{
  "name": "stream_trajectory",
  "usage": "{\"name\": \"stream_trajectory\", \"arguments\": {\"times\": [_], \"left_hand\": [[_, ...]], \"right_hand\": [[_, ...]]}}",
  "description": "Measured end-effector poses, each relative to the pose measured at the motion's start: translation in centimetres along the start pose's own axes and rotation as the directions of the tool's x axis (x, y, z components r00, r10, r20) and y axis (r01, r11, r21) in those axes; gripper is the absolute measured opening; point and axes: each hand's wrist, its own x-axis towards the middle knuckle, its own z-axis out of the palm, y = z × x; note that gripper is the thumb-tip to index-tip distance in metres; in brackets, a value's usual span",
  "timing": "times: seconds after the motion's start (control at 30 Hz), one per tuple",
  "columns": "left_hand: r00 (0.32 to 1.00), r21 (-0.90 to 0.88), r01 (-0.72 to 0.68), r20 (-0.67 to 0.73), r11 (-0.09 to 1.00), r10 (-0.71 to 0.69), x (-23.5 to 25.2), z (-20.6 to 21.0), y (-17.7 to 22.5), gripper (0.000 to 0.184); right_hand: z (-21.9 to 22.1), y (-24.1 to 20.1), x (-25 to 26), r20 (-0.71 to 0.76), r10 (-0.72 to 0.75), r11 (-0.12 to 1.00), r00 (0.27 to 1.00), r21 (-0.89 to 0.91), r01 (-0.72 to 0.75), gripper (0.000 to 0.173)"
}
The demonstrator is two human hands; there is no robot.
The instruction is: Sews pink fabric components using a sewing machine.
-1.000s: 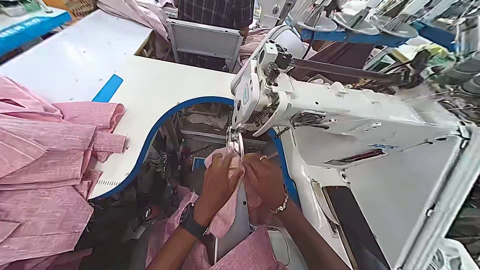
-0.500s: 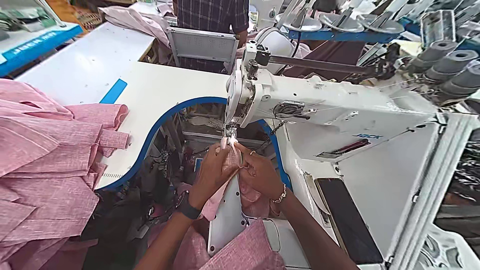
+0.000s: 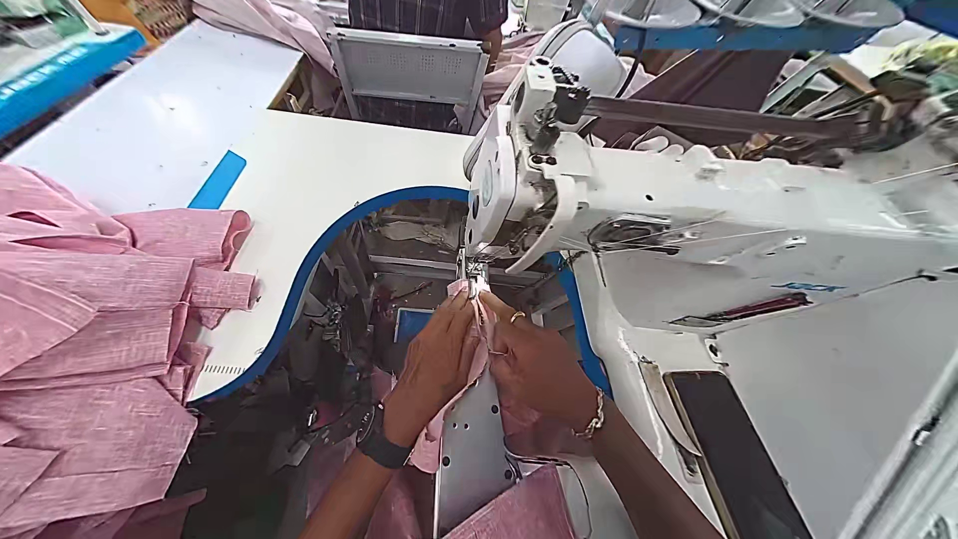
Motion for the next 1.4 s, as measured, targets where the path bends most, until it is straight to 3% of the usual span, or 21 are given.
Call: {"name": "stream_trajectory", "arguments": {"times": [0.07, 0.13, 0.2, 0.3, 0.43, 0.5, 0.67, 0.8, 0.87, 0.93, 1.0, 1.07, 1.1, 1.13, 1.2, 1.27, 1.3, 1.33, 1.4], "left_hand": [[0.999, -0.107, 0.028, -0.026, 0.994, -0.031, -0.1, -0.2, 0.0, 0.045], [0.998, -0.156, -0.002, -0.062, 0.988, -0.008, 0.0, 0.0, 0.1, 0.040], [0.998, -0.152, -0.022, -0.063, 0.988, 0.013, 0.3, 0.0, 0.2, 0.032], [0.998, -0.144, -0.003, -0.057, 0.990, -0.005, 0.3, -0.1, 0.4, 0.033], [0.997, -0.164, 0.048, -0.048, 0.985, -0.057, 0.6, 0.4, 0.7, 0.032], [0.997, -0.154, 0.052, -0.047, 0.987, -0.059, 0.9, 0.3, 0.7, 0.033], [0.992, -0.166, 0.083, -0.076, 0.983, -0.097, 1.4, 0.5, 0.7, 0.030], [0.986, -0.223, 0.127, -0.078, 0.967, -0.147, 2.2, 0.7, 0.3, 0.026], [0.984, -0.203, 0.099, -0.124, 0.974, -0.126, 2.9, 1.1, 0.0, 0.021], [0.978, -0.222, 0.124, -0.139, 0.967, -0.157, 2.6, 0.9, 0.2, 0.023], [0.950, -0.349, 0.299, 0.018, 0.888, -0.313, 0.7, -1.2, 1.3, 0.034], [0.867, -0.402, 0.487, 0.332, 0.775, -0.372, -1.8, -4.5, 2.5, 0.046], [0.823, -0.362, 0.533, 0.433, 0.765, -0.368, -3.1, -5.6, 3.2, 0.045], [0.820, -0.315, 0.516, 0.450, 0.796, -0.353, -4.4, -6.1, 3.9, 0.035], [0.932, -0.245, 0.332, 0.231, 0.911, -0.278, -6.7, -5.2, 5.0, 0.022], [0.990, -0.148, 0.124, -0.049, 0.981, -0.133, -6.6, -3.0, 4.5, 0.021], [0.989, -0.135, 0.071, -0.122, 0.988, -0.088, -6.7, -1.7, 4.4, 0.017], [0.985, -0.145, 0.060, -0.152, 0.988, -0.082, -6.8, -0.9, 4.2, 0.016], [0.979, -0.164, 0.066, -0.182, 0.984, -0.096, -4.9, -0.7, 2.7, 0.022]], "right_hand": [[0.9, 0.2, 0.8, 0.041, 0.139, 0.937, 0.989, 0.316, -0.145, 0.017], [1.8, 0.4, 1.3, 0.101, 0.208, 0.793, 0.973, 0.565, -0.228, 0.018], [2.3, 0.3, 1.3, 0.067, 0.235, 0.794, 0.970, 0.561, -0.232, 0.018], [2.9, -0.7, 0.5, -0.136, 0.269, 0.883, 0.954, 0.431, -0.187, 0.016], [2.3, 0.0, 0.8, -0.006, 0.386, 0.683, 0.922, 0.674, -0.281, 0.019], [2.2, 0.0, 0.9, 0.013, 0.390, 0.653, 0.921, 0.701, -0.287, 0.017], [3.4, -0.5, 1.0, -0.127, 0.333, 0.792, 0.935, 0.576, -0.204, 0.014], [4.7, -2.0, 1.6, -0.343, 0.250, 0.961, 0.906, 0.200, -0.190, 0.019], [4.6, -2.6, 2.0, -0.410, 0.164, 0.984, 0.897, 0.007, -0.177, 0.020], [3.5, -3.3, 1.1, -0.383, 0.163, 0.970, 0.909, -0.107, -0.220, 0.021], [0.7, -4.4, -2.0, -0.270, 0.217, 0.945, 0.938, -0.182, -0.271, 0.020], [-1.1, -3.6, -6.3, -0.168, 0.268, 0.929, 0.949, -0.215, -0.300, 0.023], [-1.5, -2.4, -8.6, -0.081, 0.305, 0.933, 0.949, -0.174, -0.315, 0.023], [-1.9, -1.1, -10.4, 0.045, 0.339, 0.939, 0.940, -0.072, -0.335, 0.022], [-2.2, -1.3, -11.5, 0.170, 0.231, 0.964, 0.958, 0.092, -0.249, 0.020], [-1.9, -6.3, -8.3, 0.069, 0.024, 0.999, 0.997, -0.050, -0.021, 0.021], [-0.9, -9.0, -7.7, 0.040, 0.006, 0.982, 0.999, -0.190, 0.002, 0.020], [0.5, -10.7, -7.8, 0.042, 0.037, 0.956, 0.998, -0.293, -0.024, 0.019], [0.8, -11.2, -6.7, 0.095, 0.203, 0.935, 0.975, -0.313, -0.164, 0.022]]}}
